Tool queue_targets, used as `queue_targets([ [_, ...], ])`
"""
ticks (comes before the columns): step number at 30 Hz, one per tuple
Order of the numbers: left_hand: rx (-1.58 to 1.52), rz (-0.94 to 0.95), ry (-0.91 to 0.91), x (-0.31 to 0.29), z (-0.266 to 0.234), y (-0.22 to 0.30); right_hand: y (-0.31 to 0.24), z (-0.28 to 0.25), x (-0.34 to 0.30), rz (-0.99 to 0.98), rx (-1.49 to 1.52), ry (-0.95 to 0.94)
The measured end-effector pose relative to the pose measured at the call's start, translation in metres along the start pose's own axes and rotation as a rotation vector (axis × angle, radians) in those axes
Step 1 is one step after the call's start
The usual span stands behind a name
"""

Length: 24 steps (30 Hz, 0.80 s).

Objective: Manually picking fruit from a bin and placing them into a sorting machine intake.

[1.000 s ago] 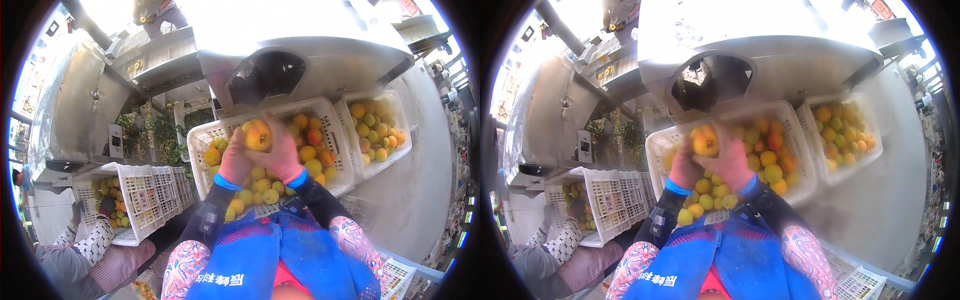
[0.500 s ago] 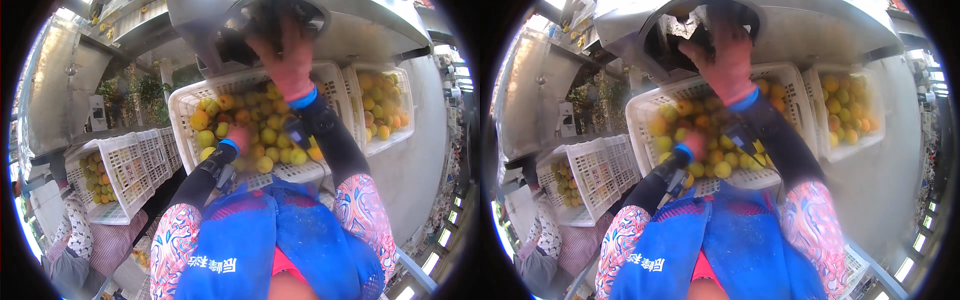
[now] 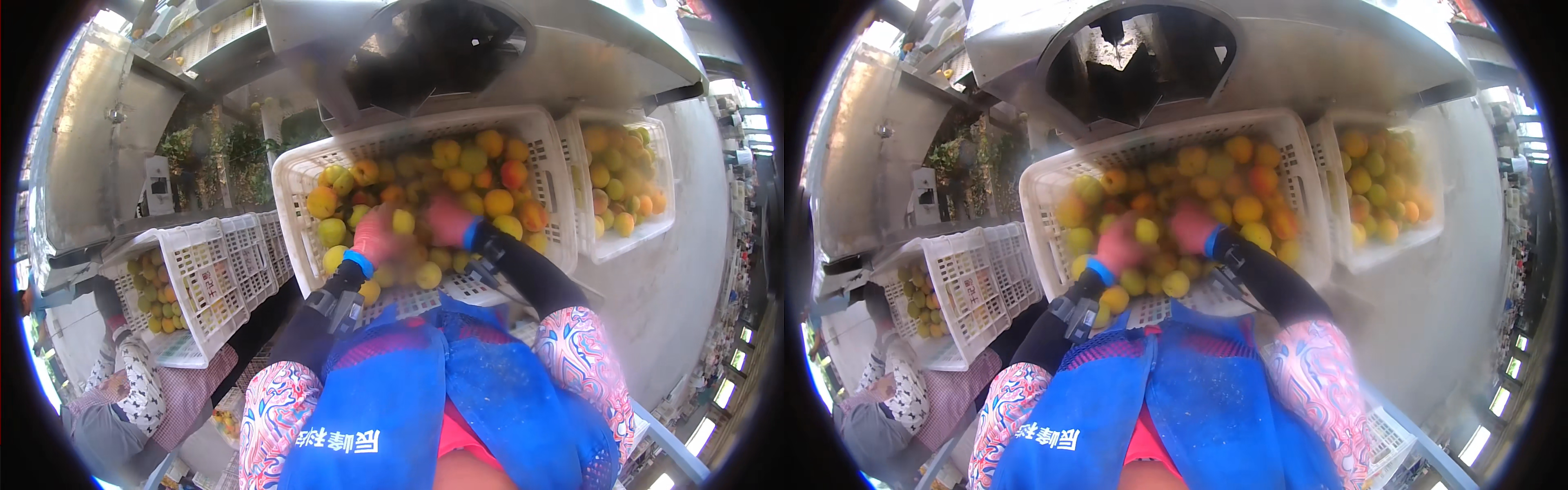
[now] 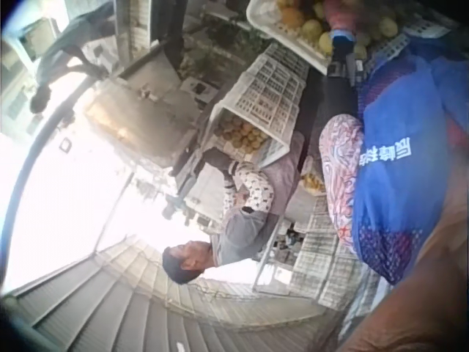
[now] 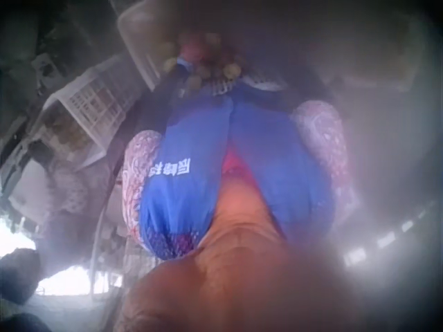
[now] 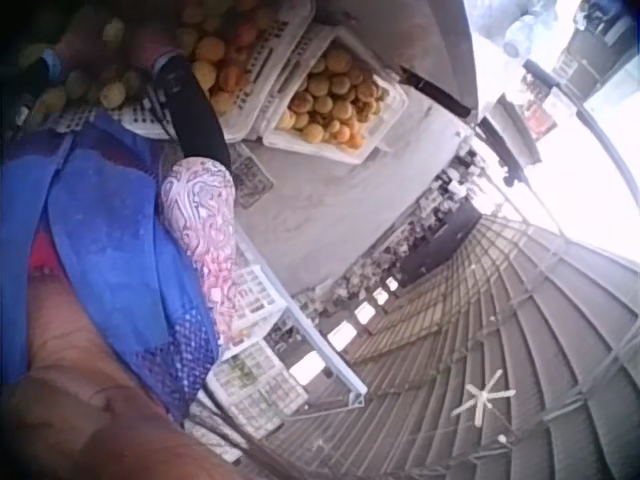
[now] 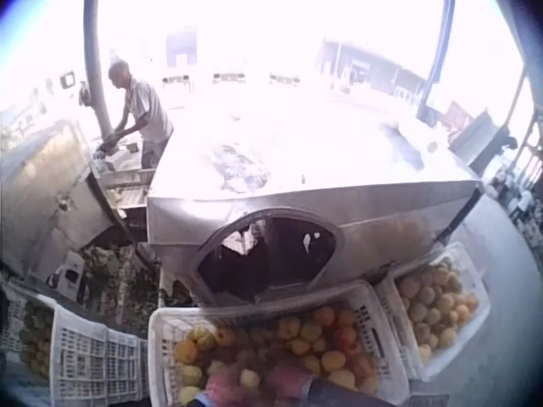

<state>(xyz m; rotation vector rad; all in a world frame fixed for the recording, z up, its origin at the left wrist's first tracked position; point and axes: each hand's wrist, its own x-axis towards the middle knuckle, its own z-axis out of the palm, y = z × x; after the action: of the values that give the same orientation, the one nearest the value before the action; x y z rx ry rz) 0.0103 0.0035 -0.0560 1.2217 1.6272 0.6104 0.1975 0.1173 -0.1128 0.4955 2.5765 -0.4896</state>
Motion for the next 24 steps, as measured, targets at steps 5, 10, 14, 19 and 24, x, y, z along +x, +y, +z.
queue_targets([
  [5,-1.760,-0.102,-0.230,-0.035,-0.024,0.003,-0.031,-0.098,-0.048,0.065,0.855,0.411],
  [10,-1.799,0.372,-0.269,-0.040,-0.027,0.036,-0.061,-0.106,-0.046,-0.056,0.763,0.880],
  [14,-1.538,0.378,-0.069,-0.046,-0.035,0.046,-0.115,-0.148,-0.059,0.193,0.767,1.014],
  [19,-1.529,0.475,-0.066,-0.037,-0.045,0.059,-0.093,-0.165,-0.046,0.050,0.865,1.195],
  [24,-1.553,0.493,0.040,-0.033,-0.056,0.054,-0.039,-0.194,-0.017,-0.053,0.485,1.265],
])
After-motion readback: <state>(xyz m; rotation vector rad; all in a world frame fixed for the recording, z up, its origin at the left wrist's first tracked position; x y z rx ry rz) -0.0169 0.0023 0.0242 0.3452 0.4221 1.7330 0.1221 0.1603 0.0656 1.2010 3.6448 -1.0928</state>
